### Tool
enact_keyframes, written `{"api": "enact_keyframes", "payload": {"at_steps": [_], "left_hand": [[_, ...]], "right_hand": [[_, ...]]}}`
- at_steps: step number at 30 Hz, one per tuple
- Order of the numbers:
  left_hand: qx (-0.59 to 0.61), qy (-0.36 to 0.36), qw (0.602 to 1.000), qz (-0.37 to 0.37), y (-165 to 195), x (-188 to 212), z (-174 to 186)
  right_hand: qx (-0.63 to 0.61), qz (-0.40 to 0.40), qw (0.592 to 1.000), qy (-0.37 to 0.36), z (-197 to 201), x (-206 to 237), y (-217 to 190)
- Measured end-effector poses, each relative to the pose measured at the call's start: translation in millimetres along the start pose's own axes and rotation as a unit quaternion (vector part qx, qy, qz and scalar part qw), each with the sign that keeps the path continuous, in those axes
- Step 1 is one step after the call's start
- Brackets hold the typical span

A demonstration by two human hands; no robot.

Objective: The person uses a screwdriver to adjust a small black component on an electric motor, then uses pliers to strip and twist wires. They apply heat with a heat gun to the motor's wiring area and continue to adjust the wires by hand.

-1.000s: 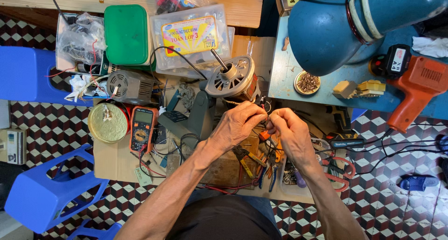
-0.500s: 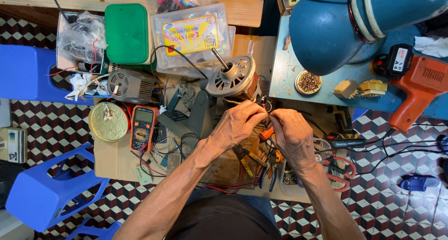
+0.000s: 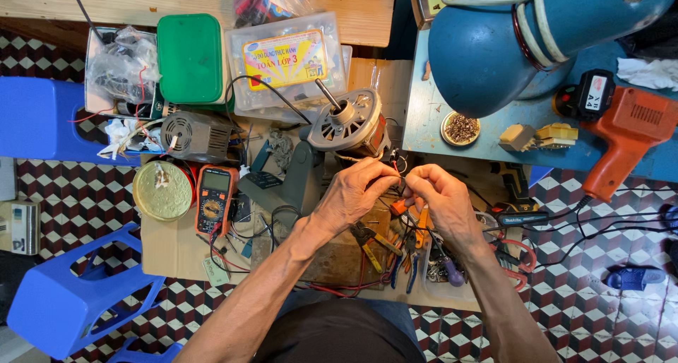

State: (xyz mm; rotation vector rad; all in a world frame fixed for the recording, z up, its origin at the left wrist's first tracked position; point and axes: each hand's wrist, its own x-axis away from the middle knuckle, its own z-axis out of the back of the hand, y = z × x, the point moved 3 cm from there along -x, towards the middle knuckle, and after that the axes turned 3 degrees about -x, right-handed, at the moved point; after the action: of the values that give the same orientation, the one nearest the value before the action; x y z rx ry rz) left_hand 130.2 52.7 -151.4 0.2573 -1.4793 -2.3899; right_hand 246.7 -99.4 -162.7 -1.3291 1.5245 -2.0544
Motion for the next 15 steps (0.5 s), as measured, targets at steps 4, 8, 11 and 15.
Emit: {"api": "enact_keyframes", "payload": {"at_steps": [4,8,11,15], "left_hand": [[0.022,0.055,0.997,0.041,2.6,2.9,1.8],[0.007,0.108,0.989,0.102,2.3,5.0,4.0],[-0.031,0.145,0.980,0.131,2.5,3.0,2.4],[0.012,0.170,0.967,0.190,0.7,-0.9,-4.8]], "right_hand": [[-0.132,-0.017,0.989,0.071,1.4,-1.5,19.2],[-0.175,-0.001,0.972,0.156,1.2,-5.5,43.5],[-0.169,-0.007,0.970,0.174,-4.6,-8.5,58.3],[-0.113,0.006,0.976,0.183,-13.0,-16.2,57.1]]}}
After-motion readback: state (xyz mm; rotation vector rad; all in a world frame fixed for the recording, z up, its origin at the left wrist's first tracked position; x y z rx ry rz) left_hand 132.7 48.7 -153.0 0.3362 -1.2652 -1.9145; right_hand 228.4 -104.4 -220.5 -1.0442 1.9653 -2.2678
